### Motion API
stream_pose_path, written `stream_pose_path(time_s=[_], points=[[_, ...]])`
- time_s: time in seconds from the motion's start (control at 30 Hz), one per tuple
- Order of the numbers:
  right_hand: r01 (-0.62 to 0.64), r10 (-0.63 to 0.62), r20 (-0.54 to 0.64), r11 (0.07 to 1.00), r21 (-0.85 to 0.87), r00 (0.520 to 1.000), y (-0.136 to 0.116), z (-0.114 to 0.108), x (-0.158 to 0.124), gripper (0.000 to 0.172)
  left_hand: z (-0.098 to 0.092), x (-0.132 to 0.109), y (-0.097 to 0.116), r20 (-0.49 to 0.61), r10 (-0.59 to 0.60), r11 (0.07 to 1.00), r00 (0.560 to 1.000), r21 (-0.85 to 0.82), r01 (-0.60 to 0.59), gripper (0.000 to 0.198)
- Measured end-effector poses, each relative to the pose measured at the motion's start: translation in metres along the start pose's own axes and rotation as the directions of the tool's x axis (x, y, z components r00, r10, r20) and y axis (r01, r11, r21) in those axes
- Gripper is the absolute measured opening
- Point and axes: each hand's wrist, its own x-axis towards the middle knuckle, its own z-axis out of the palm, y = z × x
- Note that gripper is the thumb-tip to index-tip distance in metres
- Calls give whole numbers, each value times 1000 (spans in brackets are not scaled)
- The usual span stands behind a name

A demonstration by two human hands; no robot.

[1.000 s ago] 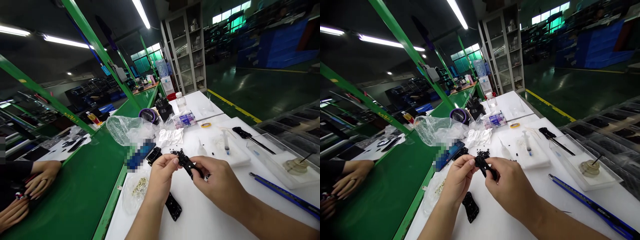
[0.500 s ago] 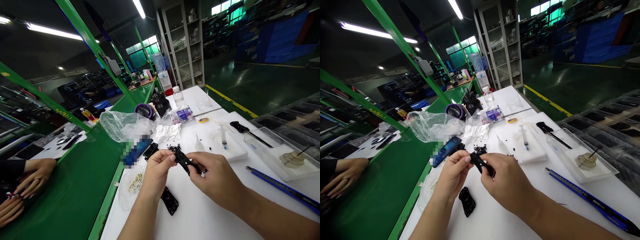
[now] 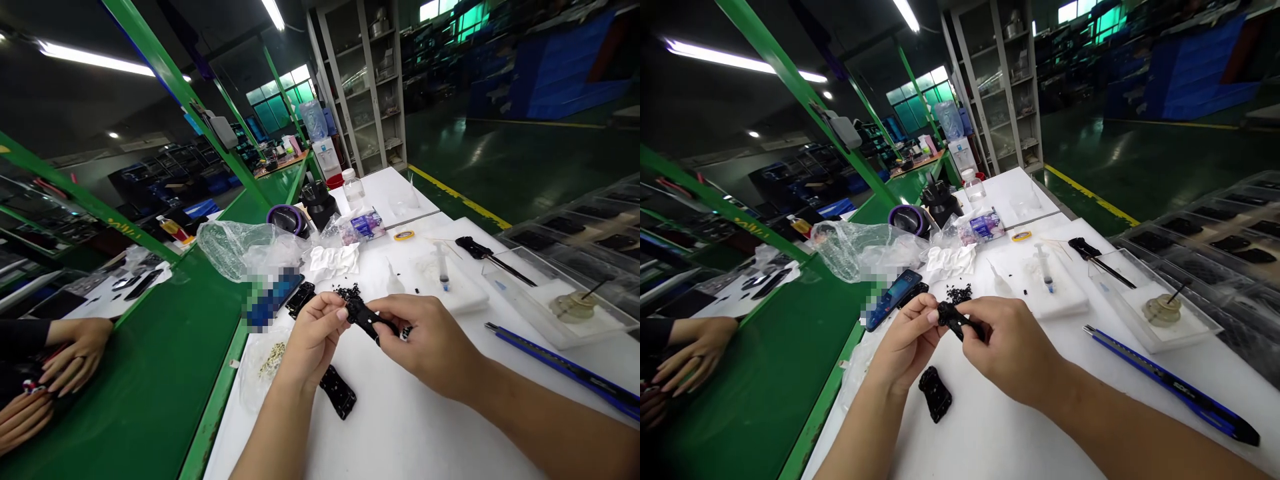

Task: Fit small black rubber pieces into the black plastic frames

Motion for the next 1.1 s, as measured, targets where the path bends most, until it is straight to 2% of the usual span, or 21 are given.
stream_pose_path(time_s=[0.27, 0.47, 0.67, 0.8, 0.97, 1.1], points=[[1, -1, 6, 1000, 25, 1000, -2, 2, 1, 25, 0, -1, 2, 17, -90, 990, 996, -103, 91, 25], [-71, 65, 53, 990, 121, 997, -6, 0, 0, 26, -1, 0, 1, 27, -156, 976, 987, -150, 159, 27], [-77, 69, 89, 992, 97, 994, -8, 1, -6, 15, 0, -1, 3, 37, -130, 972, 991, -192, 135, 27], [-147, 135, 130, 985, 89, 982, -7, 5, -7, 10, 2, -1, 2, 9, -124, 968, 992, -220, 123, 27], [-176, 172, 80, 983, 45, 982, -6, 11, -6, 13, 6, -2, -1, -35, -107, 966, 994, -239, 95, 25], [-208, 199, 100, 974, 90, 975, -3, 12, -5, 12, 5, -2, 0, -44, -156, 956, 987, -257, 140, 25]])
